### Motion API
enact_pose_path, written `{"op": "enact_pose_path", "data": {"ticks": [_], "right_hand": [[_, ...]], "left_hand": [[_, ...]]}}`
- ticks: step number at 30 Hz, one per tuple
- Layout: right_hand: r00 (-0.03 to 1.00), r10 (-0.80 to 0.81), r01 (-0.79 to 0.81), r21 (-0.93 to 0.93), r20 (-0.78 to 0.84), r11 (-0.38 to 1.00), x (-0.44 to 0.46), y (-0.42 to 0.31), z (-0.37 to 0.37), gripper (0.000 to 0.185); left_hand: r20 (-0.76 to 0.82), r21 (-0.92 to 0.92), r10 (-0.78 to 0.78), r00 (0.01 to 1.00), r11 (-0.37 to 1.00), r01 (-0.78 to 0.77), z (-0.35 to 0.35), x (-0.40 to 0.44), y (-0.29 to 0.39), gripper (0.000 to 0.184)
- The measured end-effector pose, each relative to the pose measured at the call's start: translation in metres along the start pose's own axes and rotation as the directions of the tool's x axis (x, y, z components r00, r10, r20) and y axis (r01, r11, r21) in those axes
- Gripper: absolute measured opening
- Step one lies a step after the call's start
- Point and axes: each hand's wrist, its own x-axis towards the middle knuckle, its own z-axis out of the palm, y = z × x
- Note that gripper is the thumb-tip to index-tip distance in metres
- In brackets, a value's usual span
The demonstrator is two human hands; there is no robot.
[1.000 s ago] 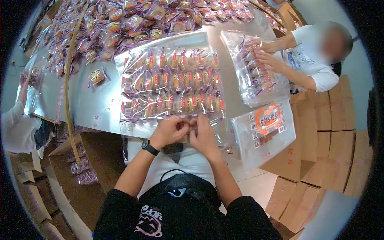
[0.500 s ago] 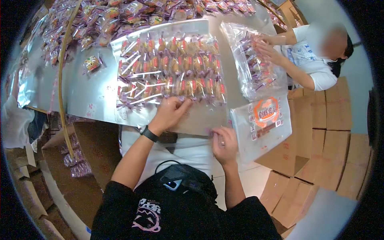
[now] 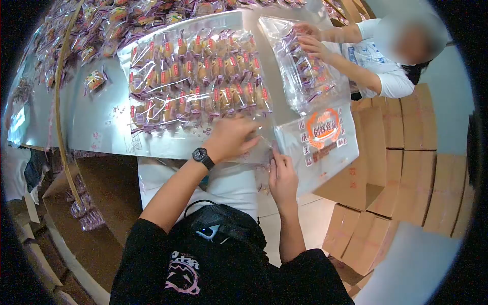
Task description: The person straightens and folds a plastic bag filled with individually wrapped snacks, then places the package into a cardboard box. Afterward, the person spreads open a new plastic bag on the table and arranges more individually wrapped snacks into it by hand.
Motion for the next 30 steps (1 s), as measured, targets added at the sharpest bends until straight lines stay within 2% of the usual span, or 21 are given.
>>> {"op": "enact_pose_path", "data": {"ticks": [2, 5, 9, 12, 15, 18, 21, 24, 27, 30], "right_hand": [[1.000, 0.006, -0.006, -0.038, -0.014, 0.999, 0.003, 0.001, 0.002, 0.029], [1.000, 0.015, -0.015, -0.048, 0.000, 0.999, 0.003, 0.002, 0.003, 0.025], [0.998, 0.051, -0.049, -0.039, 0.047, 0.998, 0.009, 0.000, 0.000, 0.019], [0.994, 0.080, -0.077, -0.043, 0.070, 0.996, 0.009, -0.001, -0.003, 0.017], [0.992, 0.094, -0.093, -0.020, 0.088, 0.995, 0.012, 0.001, -0.003, 0.014], [0.986, 0.084, -0.078, -0.042, 0.141, 0.996, 0.012, 0.004, -0.004, 0.013], [0.984, 0.094, -0.089, -0.039, 0.154, 0.995, 0.011, -0.002, -0.007, 0.012], [0.988, 0.063, -0.047, -0.121, 0.139, 0.992, 0.007, 0.000, 0.000, 0.010], [0.998, 0.013, -0.012, -0.023, 0.055, 1.000, 0.005, -0.004, -0.002, 0.007], [0.999, 0.014, -0.014, 0.008, 0.047, 1.000, 0.001, 0.000, -0.002, 0.009]], "left_hand": [[0.006, -0.015, -0.102, 0.995, 0.995, 0.103, 0.003, 0.005, -0.009, 0.021], [0.118, -0.283, -0.205, 0.972, 0.931, 0.231, 0.000, 0.004, -0.021, 0.025], [0.190, -0.201, -0.222, 0.956, 0.945, 0.259, -0.011, 0.007, -0.014, 0.038], [0.300, -0.248, -0.327, 0.896, 0.880, 0.404, -0.014, 0.017, -0.010, 0.053], [0.355, -0.135, -0.296, 0.887, 0.922, 0.362, -0.015, 0.024, -0.010, 0.064], [0.348, -0.179, -0.257, 0.902, 0.926, 0.332, -0.009, 0.022, -0.018, 0.071], [0.337, -0.258, -0.346, 0.876, 0.861, 0.439, -0.006, 0.018, -0.015, 0.069], [0.333, -0.239, -0.400, 0.854, 0.840, 0.487, -0.004, 0.018, -0.013, 0.071], [0.286, -0.257, -0.313, 0.906, 0.886, 0.387, -0.006, 0.015, -0.013, 0.075], [0.265, -0.104, -0.300, 0.916, 0.936, 0.336, -0.010, 0.010, 0.003, 0.082]]}}
